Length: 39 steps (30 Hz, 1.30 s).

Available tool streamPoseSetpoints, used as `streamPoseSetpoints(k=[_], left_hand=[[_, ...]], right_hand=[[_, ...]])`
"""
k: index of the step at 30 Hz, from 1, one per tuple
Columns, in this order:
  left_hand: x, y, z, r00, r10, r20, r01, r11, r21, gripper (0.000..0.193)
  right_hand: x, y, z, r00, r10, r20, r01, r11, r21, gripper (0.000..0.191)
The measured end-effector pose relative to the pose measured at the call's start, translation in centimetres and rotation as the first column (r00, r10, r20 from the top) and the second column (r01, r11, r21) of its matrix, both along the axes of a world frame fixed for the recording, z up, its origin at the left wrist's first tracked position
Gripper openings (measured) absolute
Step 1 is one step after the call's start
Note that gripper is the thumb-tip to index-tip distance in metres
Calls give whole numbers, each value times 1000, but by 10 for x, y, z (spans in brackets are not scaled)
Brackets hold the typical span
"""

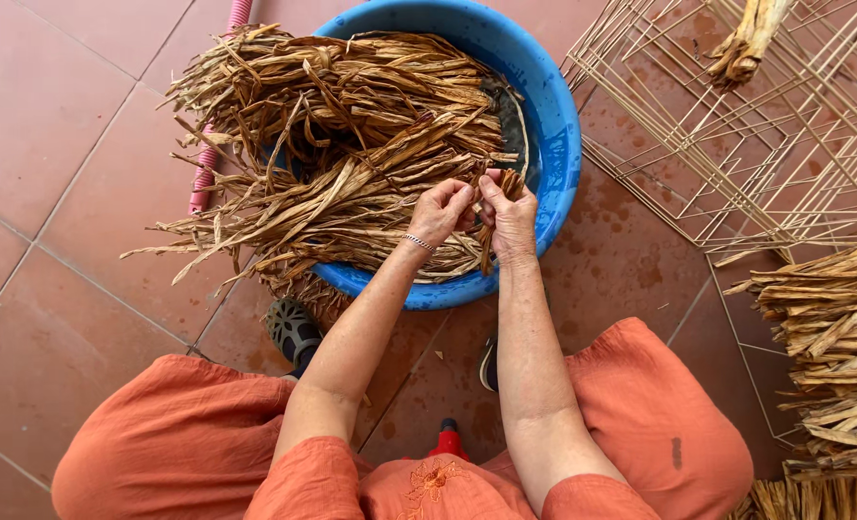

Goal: The person sits on a small red stool and repeatedly picks up dried leaves from a blue basin, strips them by hand, and places the processed material into a wire basket. The person handles the leaves one at a time throughout the clip.

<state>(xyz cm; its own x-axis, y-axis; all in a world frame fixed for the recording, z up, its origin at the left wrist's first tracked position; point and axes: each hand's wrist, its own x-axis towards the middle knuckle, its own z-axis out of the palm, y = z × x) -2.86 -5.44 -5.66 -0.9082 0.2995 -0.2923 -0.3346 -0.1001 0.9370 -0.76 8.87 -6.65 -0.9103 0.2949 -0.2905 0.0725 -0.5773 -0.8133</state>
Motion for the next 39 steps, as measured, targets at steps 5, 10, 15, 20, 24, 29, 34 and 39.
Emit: streamPoseSetpoints(k=[5,10,15,20,24,29,34,39], left_hand=[[2,2,4,998,-9,58,4,996,86,24],[9,1,4,992,-79,-97,74,996,-54,27],[10,2,-5,897,-61,-438,-58,965,-255,27],[-1,16,-1,774,-190,-604,-213,820,-532,33],[-14,33,21,738,-525,-425,-40,594,-803,36],[0,53,38,803,-510,-308,50,572,-819,36],[23,60,34,757,-536,-374,68,634,-770,32],[39,48,21,743,-543,-391,105,672,-733,28]], right_hand=[[4,-2,15,995,-59,-81,56,998,-28,11],[5,-2,23,998,31,-46,-28,998,61,19],[10,-2,17,970,201,140,-208,978,34,21],[0,-11,4,997,76,6,-76,996,45,12],[-19,-9,7,993,-108,-36,109,994,25,19],[-37,29,16,961,-227,160,249,960,-131,26],[-49,86,20,905,-330,269,408,854,-323,33],[-53,131,19,866,-426,261,482,849,-214,30]])
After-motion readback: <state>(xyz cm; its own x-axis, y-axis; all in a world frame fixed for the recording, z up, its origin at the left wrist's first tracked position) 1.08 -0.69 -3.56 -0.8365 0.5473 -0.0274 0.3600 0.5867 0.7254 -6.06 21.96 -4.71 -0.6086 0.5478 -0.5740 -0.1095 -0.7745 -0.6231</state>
